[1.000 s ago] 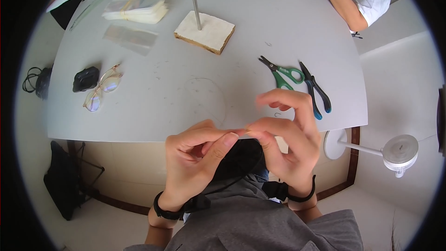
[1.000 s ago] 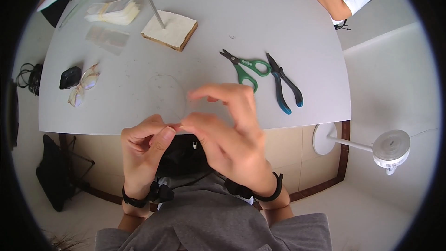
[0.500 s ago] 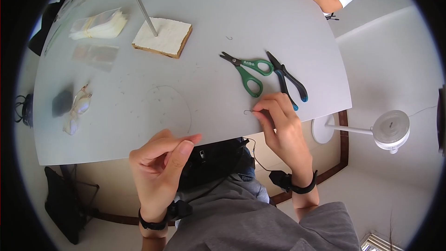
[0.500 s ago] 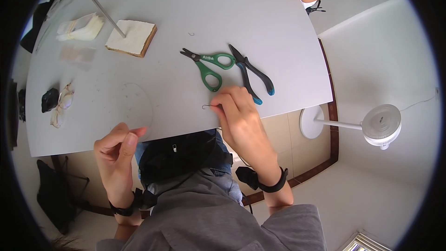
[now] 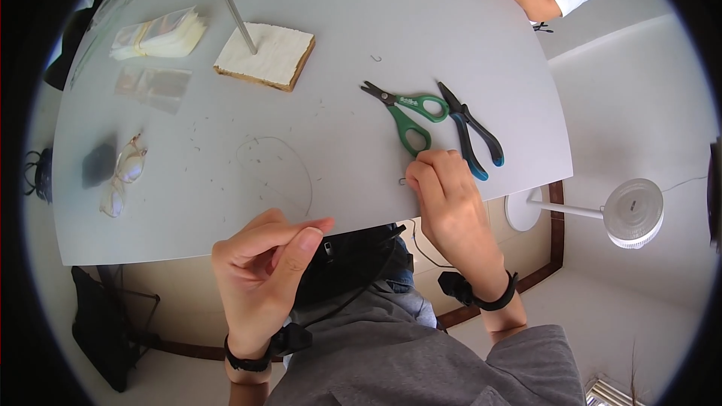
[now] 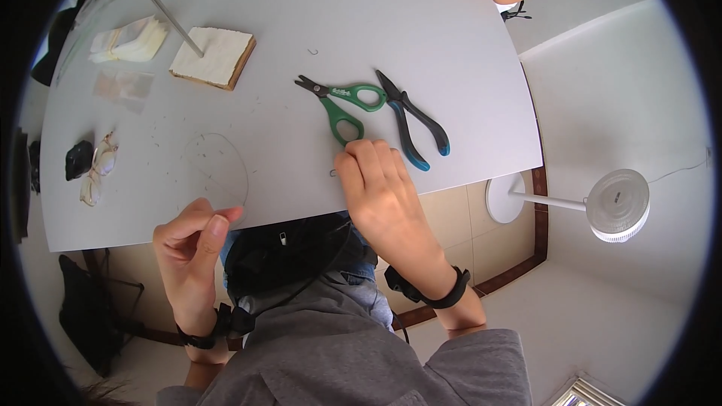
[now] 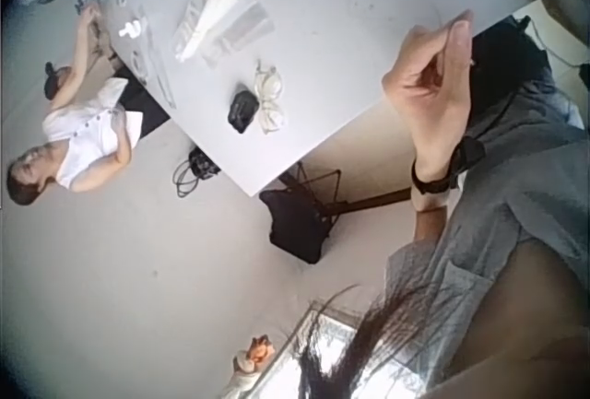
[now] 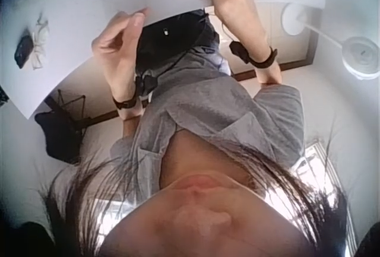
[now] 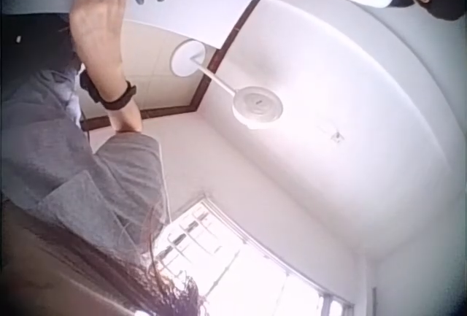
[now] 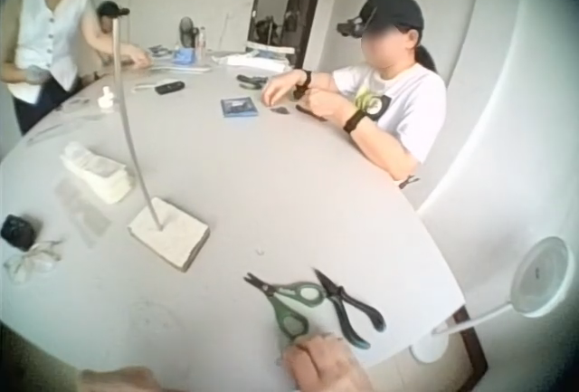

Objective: Manually assembling or sorting small fishing tackle components at a table.

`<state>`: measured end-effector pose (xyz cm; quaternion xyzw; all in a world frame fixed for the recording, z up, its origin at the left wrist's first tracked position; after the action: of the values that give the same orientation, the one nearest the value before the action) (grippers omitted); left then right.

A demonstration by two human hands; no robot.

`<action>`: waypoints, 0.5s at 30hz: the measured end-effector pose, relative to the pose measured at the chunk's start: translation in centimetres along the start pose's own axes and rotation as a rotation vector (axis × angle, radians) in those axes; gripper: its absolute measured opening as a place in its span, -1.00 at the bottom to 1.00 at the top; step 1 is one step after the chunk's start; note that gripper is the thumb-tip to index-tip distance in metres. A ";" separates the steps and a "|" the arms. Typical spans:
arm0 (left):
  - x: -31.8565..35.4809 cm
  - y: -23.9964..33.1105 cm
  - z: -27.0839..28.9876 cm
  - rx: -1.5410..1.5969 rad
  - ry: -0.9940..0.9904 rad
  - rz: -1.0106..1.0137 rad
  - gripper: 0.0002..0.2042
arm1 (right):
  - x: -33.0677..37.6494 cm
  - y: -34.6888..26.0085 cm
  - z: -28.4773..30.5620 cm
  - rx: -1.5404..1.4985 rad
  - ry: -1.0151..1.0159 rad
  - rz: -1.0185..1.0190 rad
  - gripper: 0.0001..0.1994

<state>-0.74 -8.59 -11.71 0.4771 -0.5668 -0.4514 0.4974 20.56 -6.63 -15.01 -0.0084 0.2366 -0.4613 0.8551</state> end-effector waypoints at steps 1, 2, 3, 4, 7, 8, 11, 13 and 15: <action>0.0 -0.1 0.1 -0.022 -0.003 0.002 -0.92 | -0.1 0.0 0.0 -0.001 -0.001 0.001 -0.71; 0.0 -0.2 0.2 -0.043 -0.006 0.004 -0.91 | -0.1 -0.1 0.0 0.028 -0.016 0.013 -0.71; 0.0 -0.3 0.2 -0.042 -0.005 0.005 -0.91 | -0.1 -0.1 0.0 0.057 -0.030 0.024 -0.71; 0.0 -0.3 0.2 -0.044 -0.005 0.007 -0.91 | -0.1 -0.1 -0.1 0.057 -0.032 0.025 -0.71; -0.1 -0.6 -0.1 -0.014 -0.001 0.004 -0.91 | -0.1 0.0 -0.1 0.073 -0.034 0.031 -0.72; -0.1 -0.6 -0.1 0.014 0.007 -0.005 -0.91 | -0.1 -0.1 -0.1 0.058 -0.036 0.026 -0.73; -0.1 -0.4 0.0 0.010 0.008 0.017 -0.91 | 0.0 0.0 -0.3 0.021 -0.019 0.014 -0.74; -0.1 -0.4 0.0 -0.010 0.005 0.025 -0.90 | 0.2 0.1 -0.4 -0.001 0.000 0.006 -0.75; -0.1 -0.4 0.0 -0.031 0.003 0.032 -0.90 | 0.3 0.0 -0.3 0.002 0.043 0.004 -0.73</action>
<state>-0.66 -8.54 -12.14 0.4611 -0.5665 -0.4513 0.5127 20.63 -6.83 -15.38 0.0029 0.2547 -0.4600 0.8506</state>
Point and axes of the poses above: each hand's wrist, its own x-axis away from the middle knuckle, its own z-axis out of the back of the hand, y = z × x, the point moved 2 cm from there along -x, towards the middle knuckle, and after that the axes turned 4 degrees about z, right-handed, at the moved point
